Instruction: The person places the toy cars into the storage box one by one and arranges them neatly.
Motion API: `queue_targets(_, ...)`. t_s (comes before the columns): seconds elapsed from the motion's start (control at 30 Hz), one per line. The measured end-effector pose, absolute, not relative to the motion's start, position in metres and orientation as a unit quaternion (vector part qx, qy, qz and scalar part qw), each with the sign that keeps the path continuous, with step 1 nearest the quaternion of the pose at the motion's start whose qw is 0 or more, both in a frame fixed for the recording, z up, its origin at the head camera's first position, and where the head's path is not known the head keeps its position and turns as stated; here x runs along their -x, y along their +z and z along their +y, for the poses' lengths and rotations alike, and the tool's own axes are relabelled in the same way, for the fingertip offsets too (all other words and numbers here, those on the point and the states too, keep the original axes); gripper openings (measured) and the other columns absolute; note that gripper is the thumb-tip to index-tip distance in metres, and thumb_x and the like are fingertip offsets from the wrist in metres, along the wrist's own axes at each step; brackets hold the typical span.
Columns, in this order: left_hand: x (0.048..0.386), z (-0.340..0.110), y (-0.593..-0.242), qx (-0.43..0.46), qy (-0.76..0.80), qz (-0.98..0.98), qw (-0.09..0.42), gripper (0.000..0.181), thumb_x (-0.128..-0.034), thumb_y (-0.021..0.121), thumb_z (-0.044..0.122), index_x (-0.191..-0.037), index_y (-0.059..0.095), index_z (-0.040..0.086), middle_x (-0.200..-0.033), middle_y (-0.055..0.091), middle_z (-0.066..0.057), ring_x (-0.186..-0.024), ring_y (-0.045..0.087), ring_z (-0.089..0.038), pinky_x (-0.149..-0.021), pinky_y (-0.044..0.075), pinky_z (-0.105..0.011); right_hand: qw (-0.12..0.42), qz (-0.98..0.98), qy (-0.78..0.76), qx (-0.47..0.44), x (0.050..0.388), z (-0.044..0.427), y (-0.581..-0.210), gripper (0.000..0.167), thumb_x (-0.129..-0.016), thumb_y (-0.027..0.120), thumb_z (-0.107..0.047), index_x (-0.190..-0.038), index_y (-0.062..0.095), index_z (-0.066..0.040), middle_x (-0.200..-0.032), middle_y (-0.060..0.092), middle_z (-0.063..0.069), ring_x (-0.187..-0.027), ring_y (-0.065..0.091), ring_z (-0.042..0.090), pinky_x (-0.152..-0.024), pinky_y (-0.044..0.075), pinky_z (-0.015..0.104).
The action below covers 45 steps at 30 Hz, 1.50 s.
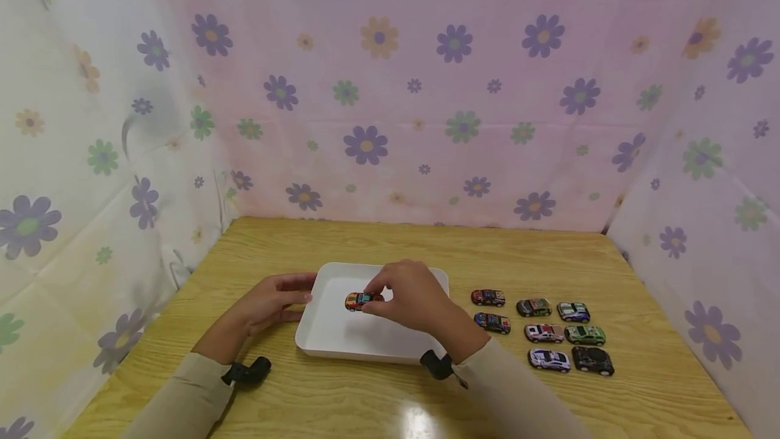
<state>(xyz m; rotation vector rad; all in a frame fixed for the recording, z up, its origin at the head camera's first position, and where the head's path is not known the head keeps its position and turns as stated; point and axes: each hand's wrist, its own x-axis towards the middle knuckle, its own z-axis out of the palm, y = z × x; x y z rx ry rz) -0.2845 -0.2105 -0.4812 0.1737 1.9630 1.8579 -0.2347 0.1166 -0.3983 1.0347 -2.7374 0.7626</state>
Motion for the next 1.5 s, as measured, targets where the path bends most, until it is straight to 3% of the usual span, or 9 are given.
queue_targets(0.57, 0.287, -0.213, -0.484, -0.064, 0.666, 0.709, 0.220, 0.062, -0.0952, 0.076, 0.016, -0.151, 0.051, 0.004, -0.155, 0.050, -0.018, -0.125, 0.064, -0.024, -0.097, 0.059, -0.044, -0.012, -0.901, 0.263, -0.344, 0.245, 0.073, -0.417, 0.013, -0.084, 0.086, -0.039, -0.094, 0.084, -0.031, -0.083, 0.064, -0.024, -0.078, 0.060, 0.002, -0.067, 0.048, 0.022)
queue_targets(0.93, 0.286, -0.213, -0.483, -0.071, 0.669, 0.706, 0.223, 0.058, -0.0976, 0.071, 0.012, -0.151, 0.051, 0.004, -0.156, 0.049, -0.018, -0.126, 0.063, -0.024, -0.097, 0.059, -0.043, -0.065, -0.915, 0.311, -0.247, 0.243, 0.056, -0.437, 0.012, -0.078, 0.091, -0.036, -0.086, 0.084, -0.030, -0.081, 0.071, -0.023, -0.080, 0.058, 0.001, -0.068, 0.047, 0.023)
queue_targets(1.5, 0.285, -0.213, -0.480, -0.067, 0.666, 0.709, 0.222, 0.057, -0.0982, 0.070, 0.011, -0.151, 0.051, 0.004, -0.157, 0.048, -0.018, -0.128, 0.062, -0.025, -0.097, 0.059, -0.042, -0.078, -0.920, 0.331, -0.196, 0.236, 0.047, -0.449, 0.013, -0.074, 0.093, -0.039, -0.082, 0.084, -0.033, -0.073, 0.070, -0.025, -0.076, 0.060, -0.001, -0.068, 0.046, 0.028)
